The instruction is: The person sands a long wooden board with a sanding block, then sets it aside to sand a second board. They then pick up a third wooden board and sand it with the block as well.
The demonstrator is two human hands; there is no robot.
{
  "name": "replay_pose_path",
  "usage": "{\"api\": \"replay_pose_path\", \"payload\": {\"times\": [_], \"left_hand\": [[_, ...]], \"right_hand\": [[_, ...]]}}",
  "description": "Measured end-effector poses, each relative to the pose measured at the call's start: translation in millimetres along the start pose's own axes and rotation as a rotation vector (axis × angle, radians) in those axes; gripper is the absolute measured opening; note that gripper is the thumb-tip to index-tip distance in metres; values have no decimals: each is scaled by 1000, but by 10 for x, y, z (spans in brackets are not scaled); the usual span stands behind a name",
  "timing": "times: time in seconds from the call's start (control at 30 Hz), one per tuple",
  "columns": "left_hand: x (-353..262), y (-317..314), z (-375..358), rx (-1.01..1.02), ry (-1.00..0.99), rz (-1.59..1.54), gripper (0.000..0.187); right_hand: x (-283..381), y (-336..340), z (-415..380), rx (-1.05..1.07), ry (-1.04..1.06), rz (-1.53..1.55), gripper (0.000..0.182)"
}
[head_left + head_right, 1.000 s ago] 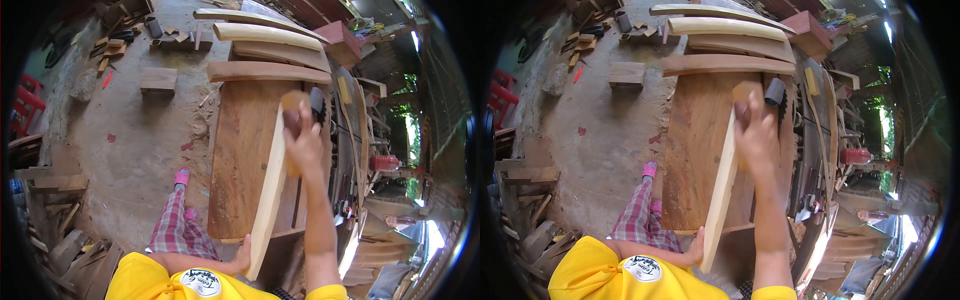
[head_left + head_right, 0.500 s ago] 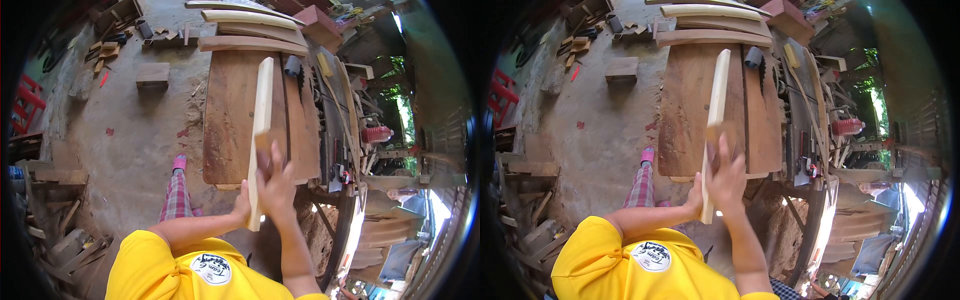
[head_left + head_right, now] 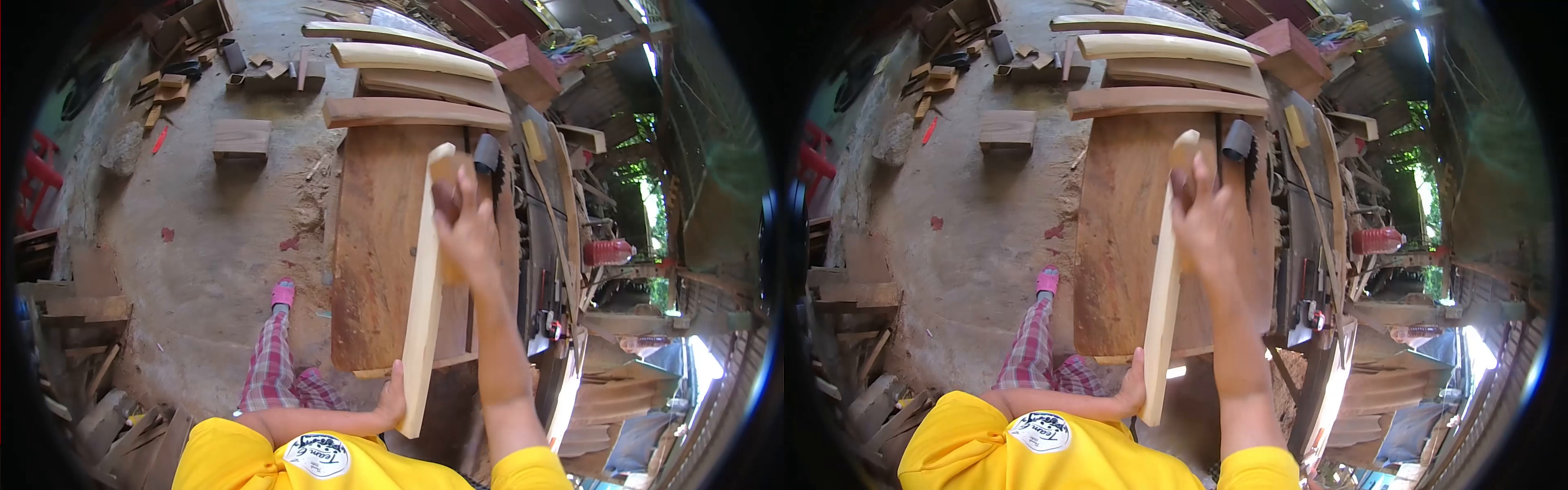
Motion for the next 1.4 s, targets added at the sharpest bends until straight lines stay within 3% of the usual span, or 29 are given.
{"api": "replay_pose_path", "payload": {"times": [0.13,0.27,0.43,0.57,0.6,0.67,0.7,0.73,0.8,0.83,0.87,0.93,1.03,1.07,1.17,1.27,1.4], "left_hand": [[11,44,40,5,-58,-2,87],[-27,25,33,24,-35,-84,86],[49,-84,23,-8,3,-180,84],[105,-255,58,163,-113,-685,76],[276,-254,209,167,-119,-675,76],[651,-261,668,697,-264,-910,72],[378,-216,370,1264,-426,-1037,72],[366,-248,352,1264,-435,-1043,72],[387,-285,386,165,-206,-638,74],[38,-305,39,36,-114,-586,75],[-44,-246,-75,112,-76,-568,74],[166,-193,94,23,-78,-316,81],[95,-170,140,-25,5,-273,84],[171,-193,202,-76,-50,-183,84],[257,-183,257,-104,-82,-91,85],[19,-154,76,-65,-77,-145,86],[-172,-164,-64,-62,-35,-239,85]], "right_hand": [[-36,-91,1454,98,-244,-54,89],[15,-119,1245,56,-267,-28,89],[241,159,-804,74,-137,25,86],[319,466,-2646,71,27,118,83],[341,534,-3012,75,56,135,83],[386,687,-3559,215,-17,48,82],[337,728,-3492,220,-4,37,82],[309,736,-3416,206,-9,65,81],[197,622,-3009,86,63,110,76],[234,599,-2642,78,1,167,77],[148,495,-2253,64,52,151,81],[167,335,-1368,92,8,103,81],[52,-105,169,16,42,24,73],[186,-56,613,126,-93,33,93],[216,-156,1483,147,-232,14,95],[215,-193,1493,139,-250,39,95],[267,-13,448,180,-241,7,94]]}}
Point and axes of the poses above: each hand's wrist, its own z-axis towards the middle knuckle, its own y-axis out of the back of the hand, x = y × z, the point moved 1 cm from there along z, towards the middle knuckle, and after that the axes turned 14 degrees about z, right-handed, at the moved point
